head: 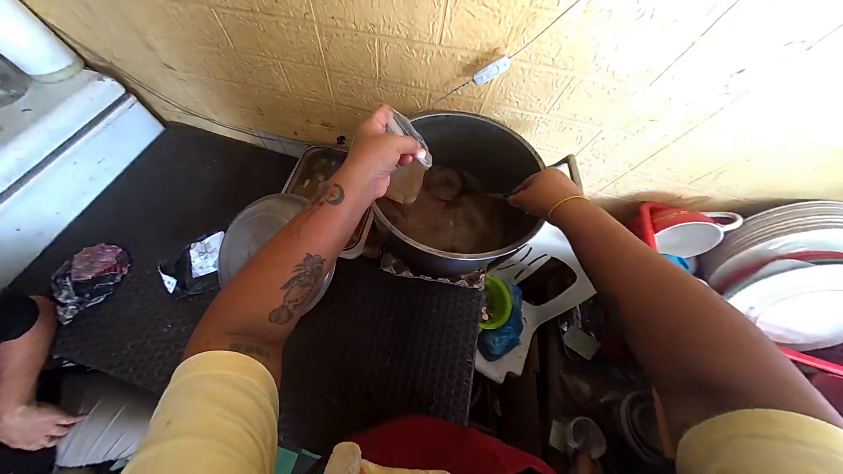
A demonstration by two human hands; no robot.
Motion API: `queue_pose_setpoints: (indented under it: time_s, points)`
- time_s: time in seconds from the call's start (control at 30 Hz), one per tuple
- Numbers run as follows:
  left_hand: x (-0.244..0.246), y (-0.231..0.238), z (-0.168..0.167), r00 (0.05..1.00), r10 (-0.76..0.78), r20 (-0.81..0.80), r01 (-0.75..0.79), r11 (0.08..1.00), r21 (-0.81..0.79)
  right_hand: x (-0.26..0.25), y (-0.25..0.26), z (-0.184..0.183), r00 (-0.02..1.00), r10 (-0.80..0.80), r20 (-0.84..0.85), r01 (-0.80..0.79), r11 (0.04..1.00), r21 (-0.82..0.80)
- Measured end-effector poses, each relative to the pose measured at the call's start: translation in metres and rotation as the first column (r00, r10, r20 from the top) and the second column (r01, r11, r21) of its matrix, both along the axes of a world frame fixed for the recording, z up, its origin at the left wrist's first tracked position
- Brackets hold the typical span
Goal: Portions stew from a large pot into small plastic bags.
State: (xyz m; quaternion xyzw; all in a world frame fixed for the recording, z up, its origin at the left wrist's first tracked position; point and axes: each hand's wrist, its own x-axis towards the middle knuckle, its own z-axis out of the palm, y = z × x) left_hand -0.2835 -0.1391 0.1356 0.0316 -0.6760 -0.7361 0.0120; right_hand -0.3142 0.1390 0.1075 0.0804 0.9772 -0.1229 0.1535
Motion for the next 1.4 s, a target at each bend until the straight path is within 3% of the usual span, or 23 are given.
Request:
queue_pose_setpoints:
  time_s: [0.17, 0.33, 0.6, 0.73, 0.83, 1.0, 1.2, 1.4]
  points:
    - [0.000, 0.001, -0.006, 1.000, 0.001, 0.020, -0.001, 1.000, -0.001, -0.001, 0.014, 0.005, 0.995, -0.094, 0.012, 0.095, 0.974, -0.206]
    - [-0.003, 0.009, -0.017, 0.999, -0.020, 0.032, 0.021, 0.999, -0.029, 0.013, 0.018, 0.047, 0.993, -0.117, -0.011, 0.110, 0.959, -0.262]
    - [-0.014, 0.037, -0.045, 0.997, -0.006, 0.075, 0.010, 0.998, -0.055, 0.037, 0.017, 0.119, 0.987, -0.077, -0.141, 0.049, 0.980, -0.194]
    - [-0.019, 0.050, -0.051, 0.997, -0.002, 0.081, 0.005, 1.000, -0.029, 0.057, 0.006, 0.137, 0.976, 0.049, -0.212, -0.072, 0.993, -0.099]
    - [-0.022, 0.059, -0.051, 0.997, 0.020, 0.076, -0.018, 0.999, -0.035, 0.083, -0.012, 0.138, 0.935, 0.233, -0.267, -0.204, 0.970, 0.133]
    - [-0.022, 0.056, -0.047, 0.998, 0.064, 0.026, -0.063, 0.998, -0.027, 0.108, -0.034, 0.114, 0.871, 0.370, -0.324, -0.185, 0.857, 0.481]
    - [-0.013, 0.038, -0.029, 0.998, 0.047, -0.049, -0.047, 0.999, -0.006, 0.072, -0.041, 0.051, 0.940, 0.314, -0.131, -0.202, 0.824, 0.529]
    - [-0.004, 0.017, 0.000, 0.995, 0.041, -0.087, -0.040, 0.999, 0.012, 0.043, -0.041, 0.061, 0.993, 0.085, -0.088, -0.044, 0.919, 0.391]
